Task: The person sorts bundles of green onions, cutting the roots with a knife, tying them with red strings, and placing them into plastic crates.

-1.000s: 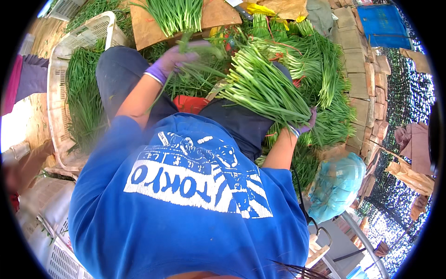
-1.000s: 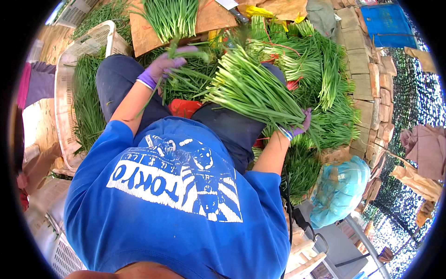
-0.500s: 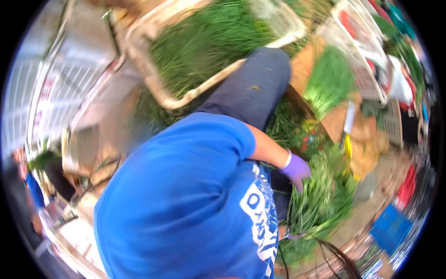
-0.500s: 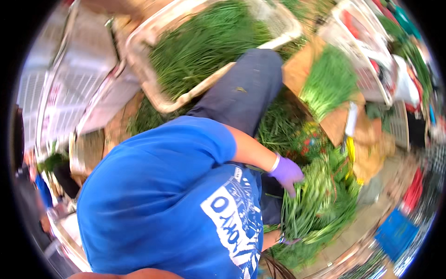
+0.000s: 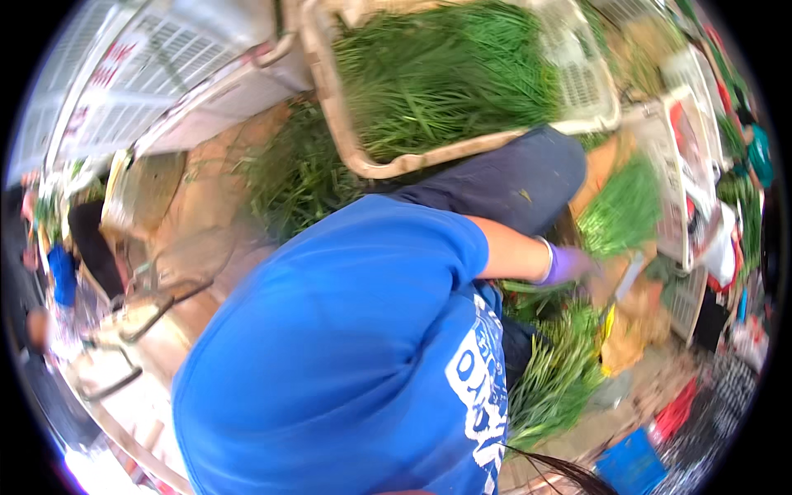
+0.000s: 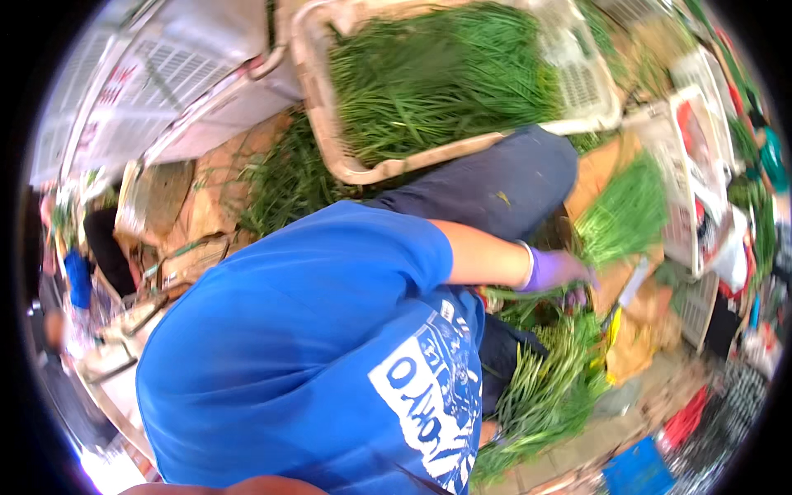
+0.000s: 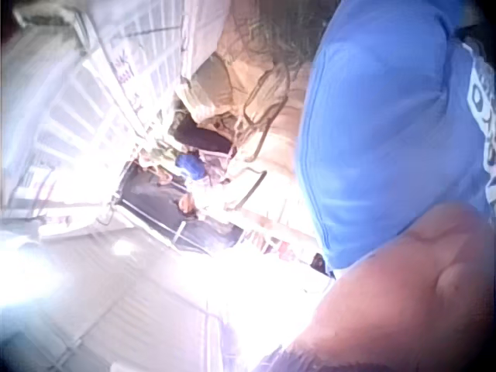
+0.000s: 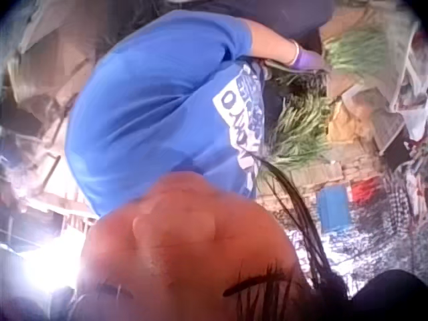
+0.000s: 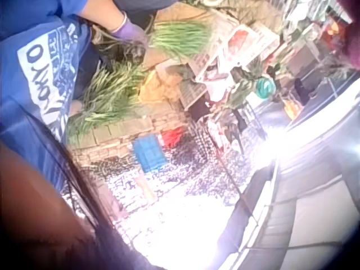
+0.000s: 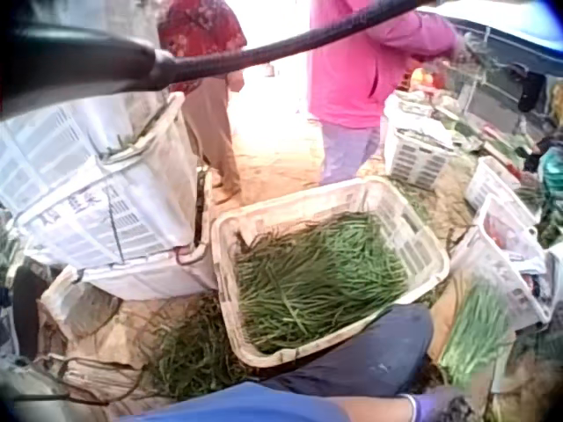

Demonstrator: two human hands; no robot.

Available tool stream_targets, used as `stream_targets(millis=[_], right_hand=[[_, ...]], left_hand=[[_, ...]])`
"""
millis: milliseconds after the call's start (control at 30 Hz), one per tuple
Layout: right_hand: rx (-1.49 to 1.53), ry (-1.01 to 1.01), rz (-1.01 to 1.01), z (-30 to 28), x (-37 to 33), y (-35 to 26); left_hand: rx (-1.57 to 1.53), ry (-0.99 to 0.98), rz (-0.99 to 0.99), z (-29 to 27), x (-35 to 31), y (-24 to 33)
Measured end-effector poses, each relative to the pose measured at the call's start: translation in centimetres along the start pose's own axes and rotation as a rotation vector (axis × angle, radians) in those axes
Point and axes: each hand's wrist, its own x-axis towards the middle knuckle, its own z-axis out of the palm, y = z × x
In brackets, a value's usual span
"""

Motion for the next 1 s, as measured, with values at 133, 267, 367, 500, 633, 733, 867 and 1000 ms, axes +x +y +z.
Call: stream_targets(millis=[133,267,367,500,633,733,867,1000], right_hand=[[0.101,0.139,-0.041,-3.2,-1.4,-2.0],[0.276,0.258,-0.058,-5.0,-1.8,-2.1],[0.275,0.604,-0.176,-4.6,-3.3,-1.8],[0.527,-0.018,0.064,-8.5,-5.7,-2.5],[0.658,0.221,-0.142,-8.3,-6.4,-0.6],[0.68,0.203,-0.123,-8.1,-6.3,0.3],[0.699,0.255,-0.178,-8.2,-5.8,0.3],[0.711,0.24,-0.184,-8.5,-5.5,0.4]], left_hand=[[-0.098,0.058,-0.386,3.7,-2.0,-0.6],[-0.538,-0.266,-0.408,3.0,-2.0,0.6],[-0.425,-0.241,-0.528,2.3,-3.2,-0.8],[-0.072,-0.367,-0.556,2.8,-3.4,-3.6],[0.124,-0.411,-0.586,1.5,-2.8,-3.3],[0.469,-0.257,-0.502,3.0,-3.4,0.3],[0.306,-0.276,-0.512,2.3,-4.4,5.4],[0.156,0.013,-0.344,-2.7,-4.1,6.9]])
